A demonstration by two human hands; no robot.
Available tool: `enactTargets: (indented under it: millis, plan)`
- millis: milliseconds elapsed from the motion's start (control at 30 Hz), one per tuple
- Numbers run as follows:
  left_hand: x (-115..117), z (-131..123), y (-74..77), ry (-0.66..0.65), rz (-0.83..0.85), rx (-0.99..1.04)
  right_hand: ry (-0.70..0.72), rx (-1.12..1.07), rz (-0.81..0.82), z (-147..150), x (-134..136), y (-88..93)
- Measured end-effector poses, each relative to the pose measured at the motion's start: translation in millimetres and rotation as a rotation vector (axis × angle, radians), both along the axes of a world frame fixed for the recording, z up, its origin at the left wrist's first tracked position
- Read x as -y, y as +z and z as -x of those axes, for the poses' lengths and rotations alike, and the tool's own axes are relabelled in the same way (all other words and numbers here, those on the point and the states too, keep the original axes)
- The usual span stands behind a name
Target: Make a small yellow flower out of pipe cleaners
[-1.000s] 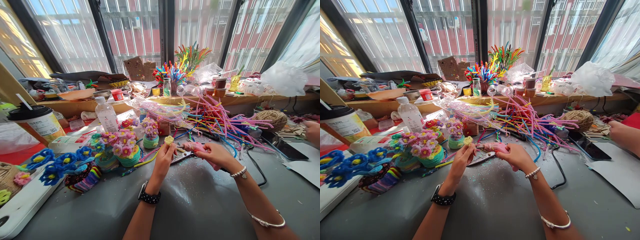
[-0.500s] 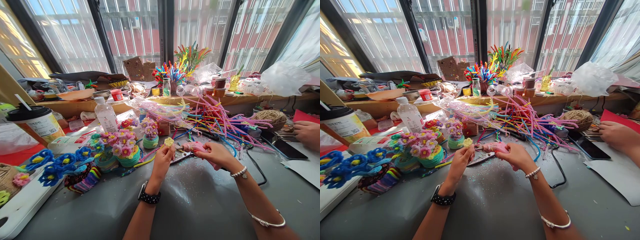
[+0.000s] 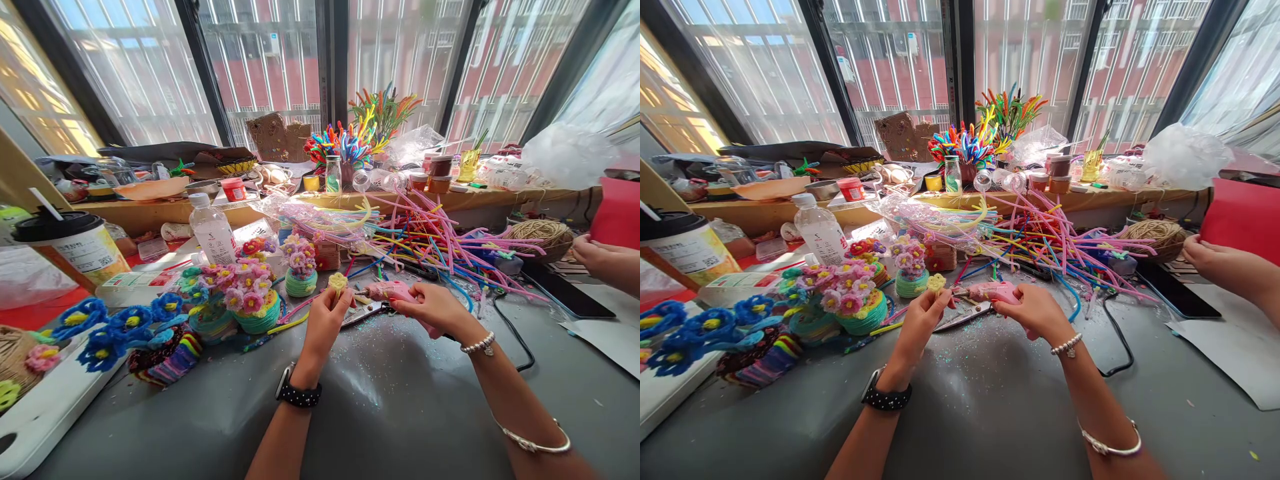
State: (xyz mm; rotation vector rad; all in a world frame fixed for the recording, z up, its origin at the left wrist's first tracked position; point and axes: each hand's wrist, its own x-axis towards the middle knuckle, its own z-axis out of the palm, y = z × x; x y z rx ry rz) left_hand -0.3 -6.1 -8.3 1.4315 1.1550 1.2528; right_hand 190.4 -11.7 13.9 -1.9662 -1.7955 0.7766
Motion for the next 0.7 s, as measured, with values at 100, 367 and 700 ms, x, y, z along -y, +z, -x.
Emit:
enactTargets:
  millis: [100, 367, 700]
  plan:
    - [1.2, -0.1, 1.7, -0.017, 0.006, 0.006, -0.011, 0.018, -0.007, 0.2, 0.5, 0.4]
    - [-0.1, 1.5, 1.0, -0.024, 0.004, 0.019, -0.03, 0.005, -0.014, 0.1, 0.6, 1.4]
    - [-1.9, -0.7, -2.5, -0.032, 0.027, 0.07, -0.029, 0.006, -0.023, 3.0, 0.5, 3.4]
